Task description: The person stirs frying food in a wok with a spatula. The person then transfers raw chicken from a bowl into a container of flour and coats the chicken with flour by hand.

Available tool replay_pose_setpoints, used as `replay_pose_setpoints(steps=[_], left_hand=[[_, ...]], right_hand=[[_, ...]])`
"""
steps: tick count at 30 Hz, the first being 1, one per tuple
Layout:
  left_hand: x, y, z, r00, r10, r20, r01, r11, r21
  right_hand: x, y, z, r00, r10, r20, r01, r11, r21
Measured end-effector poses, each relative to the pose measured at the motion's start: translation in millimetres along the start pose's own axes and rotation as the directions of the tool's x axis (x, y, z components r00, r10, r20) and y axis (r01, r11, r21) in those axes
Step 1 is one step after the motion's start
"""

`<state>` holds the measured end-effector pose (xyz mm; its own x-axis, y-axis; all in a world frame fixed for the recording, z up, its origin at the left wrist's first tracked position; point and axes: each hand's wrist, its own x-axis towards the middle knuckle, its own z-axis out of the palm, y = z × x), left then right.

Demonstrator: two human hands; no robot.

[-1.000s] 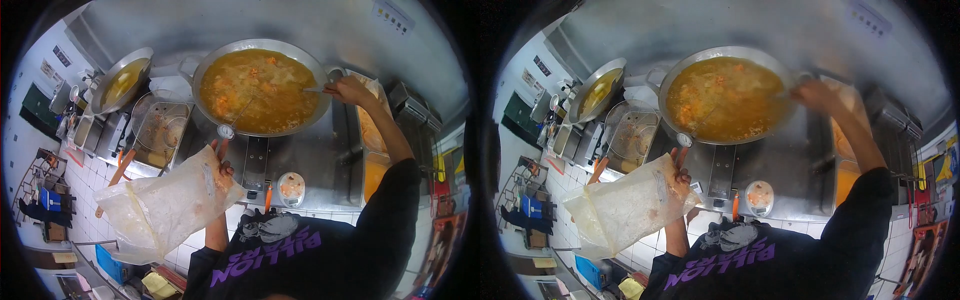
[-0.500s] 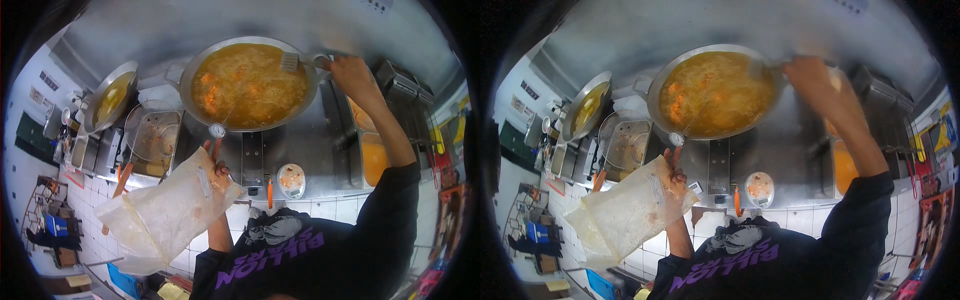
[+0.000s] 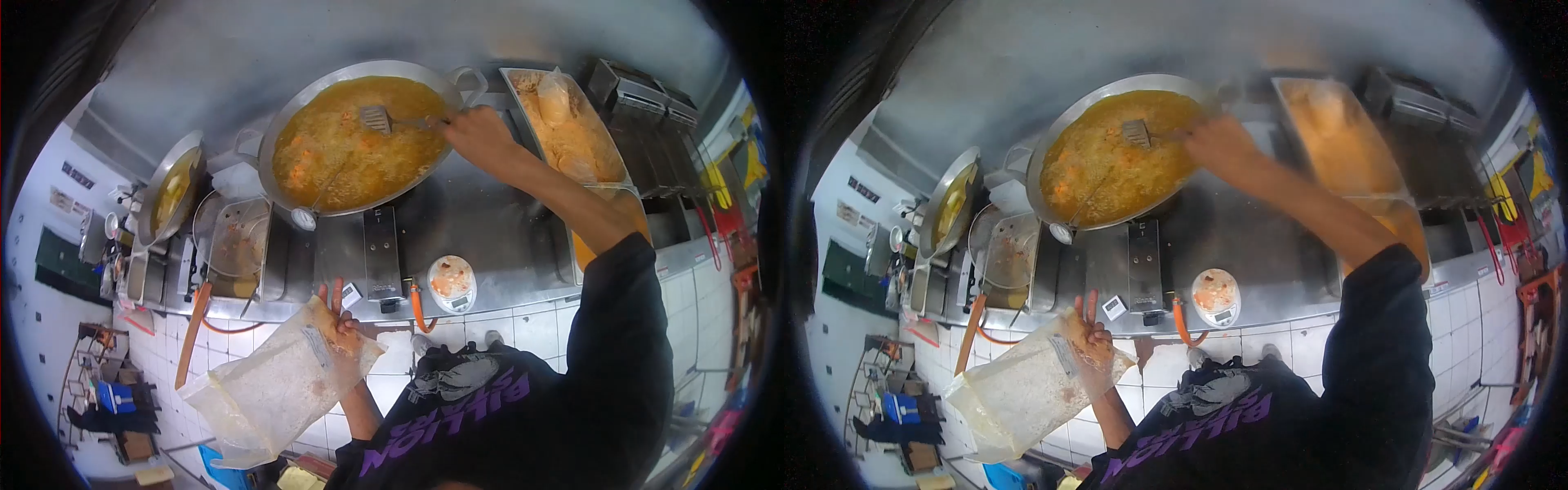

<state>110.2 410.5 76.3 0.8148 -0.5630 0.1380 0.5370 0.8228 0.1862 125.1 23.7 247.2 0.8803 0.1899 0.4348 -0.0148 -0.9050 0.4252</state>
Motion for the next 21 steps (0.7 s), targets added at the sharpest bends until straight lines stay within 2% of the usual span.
replay_pose_setpoints(steps=[2,5,10,13,15,16,17,18,19,21], left_hand=[[-20,-17,2,0.999,0.019,0.048,-0.021,0.999,0.032],[-49,-53,11,0.992,0.126,-0.024,-0.124,0.989,0.075],[-81,-122,16,0.985,0.157,-0.066,-0.159,0.987,-0.022],[-95,-162,40,0.974,0.168,-0.154,-0.172,0.985,-0.01],[-98,-188,61,0.953,0.208,-0.221,-0.208,0.978,0.027],[-103,-196,53,0.964,0.173,-0.202,-0.173,0.985,0.017],[-106,-203,45,0.974,0.166,-0.152,-0.154,0.984,0.085],[-106,-210,36,0.985,0.141,-0.094,-0.126,0.981,0.147],[-104,-213,36,0.993,0.081,-0.087,-0.068,0.986,0.151],[-103,-215,27,0.998,-0.024,-0.063,0.031,0.993,0.111]], right_hand=[[-7,4,0,0.997,-0.068,-0.037,0.069,0.997,0.03],[-18,18,-4,0.98,-0.167,-0.107,0.174,0.983,0.062],[-43,32,-18,0.962,-0.209,-0.175,0.224,0.972,0.068],[-56,40,-15,0.98,-0.157,-0.123,0.159,0.987,0.009],[-61,58,-16,0.996,0.079,-0.047,-0.065,0.968,0.243],[-66,63,-16,0.993,0.109,-0.042,-0.097,0.971,0.217],[-72,75,-15,0.97,0.24,0.035,-0.228,0.853,0.469],[-85,94,-13,0.923,0.362,0.132,-0.353,0.655,0.669],[-101,119,-11,0.892,0.426,0.153,-0.419,0.651,0.633],[-134,162,-10,0.866,0.461,0.194,-0.344,0.267,0.9]])
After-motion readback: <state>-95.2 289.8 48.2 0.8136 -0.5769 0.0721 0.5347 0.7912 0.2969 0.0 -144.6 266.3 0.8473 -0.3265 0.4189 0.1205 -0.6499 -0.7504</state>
